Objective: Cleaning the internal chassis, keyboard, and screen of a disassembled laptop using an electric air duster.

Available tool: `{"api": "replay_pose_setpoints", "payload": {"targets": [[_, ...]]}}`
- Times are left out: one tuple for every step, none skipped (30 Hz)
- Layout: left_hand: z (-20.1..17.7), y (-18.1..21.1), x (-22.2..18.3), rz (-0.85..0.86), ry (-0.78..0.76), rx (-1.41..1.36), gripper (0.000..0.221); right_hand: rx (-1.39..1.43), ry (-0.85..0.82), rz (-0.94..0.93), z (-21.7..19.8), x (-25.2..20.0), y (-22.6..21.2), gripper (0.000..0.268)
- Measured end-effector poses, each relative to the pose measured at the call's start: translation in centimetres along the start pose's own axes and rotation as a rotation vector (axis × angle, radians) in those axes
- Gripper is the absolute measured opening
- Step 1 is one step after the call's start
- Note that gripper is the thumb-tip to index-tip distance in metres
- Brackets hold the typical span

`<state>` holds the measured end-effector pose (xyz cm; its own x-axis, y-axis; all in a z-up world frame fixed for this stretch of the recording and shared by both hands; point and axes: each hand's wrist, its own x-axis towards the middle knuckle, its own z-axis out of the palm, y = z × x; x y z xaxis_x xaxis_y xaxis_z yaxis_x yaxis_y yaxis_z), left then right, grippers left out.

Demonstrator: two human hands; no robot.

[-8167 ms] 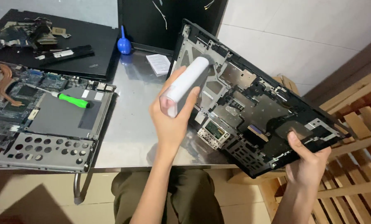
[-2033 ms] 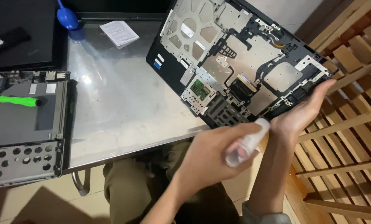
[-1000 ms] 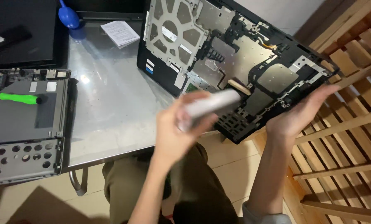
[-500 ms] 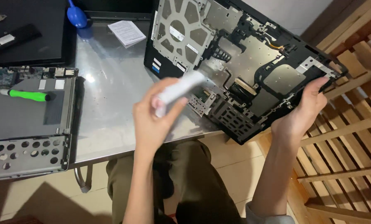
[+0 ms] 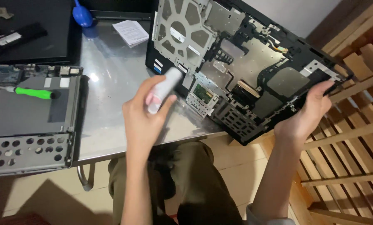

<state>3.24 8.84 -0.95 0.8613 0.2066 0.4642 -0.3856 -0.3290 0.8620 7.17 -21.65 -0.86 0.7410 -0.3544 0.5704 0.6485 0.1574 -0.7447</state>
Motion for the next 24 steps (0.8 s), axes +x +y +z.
{"api": "replay_pose_setpoints", "payload": {"targets": [[0.6,0.4,-0.2,0.001,0.005,0.005,0.041,0.006,-0.003,0.002,-0.2,-0.1,0.2,0.057],[1.3,0.9,-0.3,-0.148,0.039,-0.002,0.045,-0.015,0.042,0.017,-0.4,-0.2,0.3,0.056],[2.0,1.3,-0.4,-0.296,0.072,-0.01,0.048,-0.036,0.087,0.032,-0.6,-0.3,0.4,0.054],[2.8,1.6,-1.2,-0.292,0.071,-0.01,0.048,-0.034,0.089,0.03,-0.3,-0.3,0.2,0.054],[3.6,1.9,-1.9,-0.019,0.114,0.081,0.048,-0.012,0.083,0.018,0.1,-0.3,0.0,0.055],[4.5,2.2,-2.8,0.253,0.146,0.169,0.048,0.008,0.077,0.009,0.3,-0.4,-0.2,0.055],[4.6,2.6,-2.9,0.253,0.145,0.168,0.048,0.008,0.079,0.009,0.4,-0.3,-0.3,0.055],[4.7,3.0,-3.0,0.223,0.061,0.03,0.048,-0.005,0.058,0.01,0.5,-0.3,-0.4,0.055],[4.8,3.4,-3.1,0.193,-0.023,-0.109,0.048,-0.018,0.036,0.011,0.6,-0.2,-0.5,0.055],[4.7,2.7,-2.9,0.194,-0.025,-0.112,0.048,-0.02,0.037,0.008,-0.5,-0.3,0.3,0.055],[4.6,2.1,-2.6,0.178,0.027,-0.112,0.049,-0.023,0.06,0.009,-1.5,-0.4,1.0,0.049],[4.5,1.5,-2.3,0.164,0.078,-0.112,0.049,-0.024,0.083,0.009,-2.5,-0.4,1.9,0.047],[4.5,1.8,-2.3,0.167,0.076,-0.114,0.049,-0.025,0.085,0.006,-2.5,-0.4,1.6,0.047],[4.2,2.1,-2.2,0.091,0.152,-0.111,0.047,-0.02,0.051,-0.015,-2.2,-0.6,1.5,0.045],[3.9,2.3,-2.2,0.014,0.228,-0.108,0.044,-0.016,0.017,-0.035,-1.9,-0.7,1.4,0.043],[4.4,3.1,-2.8,0.018,0.227,-0.107,0.044,-0.013,0.019,-0.038,-1.1,-0.8,0.8,0.043],[4.9,3.9,-3.4,0.086,0.163,-0.127,0.048,0.066,0.01,-0.009,-0.2,-0.8,0.2,0.038],[5.6,4.8,-4.1,0.153,0.098,-0.152,0.052,0.138,0.0,0.019,0.5,-0.7,-0.6,0.039],[5.7,4.9,-4.1,0.156,0.097,-0.156,0.052,0.135,0.0,0.015,0.5,-0.6,-0.5,0.039],[6.0,5.0,-4.3,0.163,0.037,-0.185,0.052,0.176,0.007,0.025,0.4,-0.5,-0.5,0.04],[6.3,5.1,-4.5,0.171,-0.023,-0.214,0.052,0.216,0.013,0.036,0.3,-0.5,-0.5,0.041],[5.8,4.0,-3.9,0.171,-0.03,-0.219,0.052,0.21,0.018,0.032,0.1,-0.6,-0.3,0.041],[5.4,2.8,-3.3,0.128,0.102,-0.303,0.047,0.254,0.016,0.031,-0.2,-0.6,-0.2,0.038],[5.0,1.7,-2.5,0.086,0.232,-0.386,0.042,0.301,0.016,0.026,-0.3,-0.6,0.0,0.035]]}}
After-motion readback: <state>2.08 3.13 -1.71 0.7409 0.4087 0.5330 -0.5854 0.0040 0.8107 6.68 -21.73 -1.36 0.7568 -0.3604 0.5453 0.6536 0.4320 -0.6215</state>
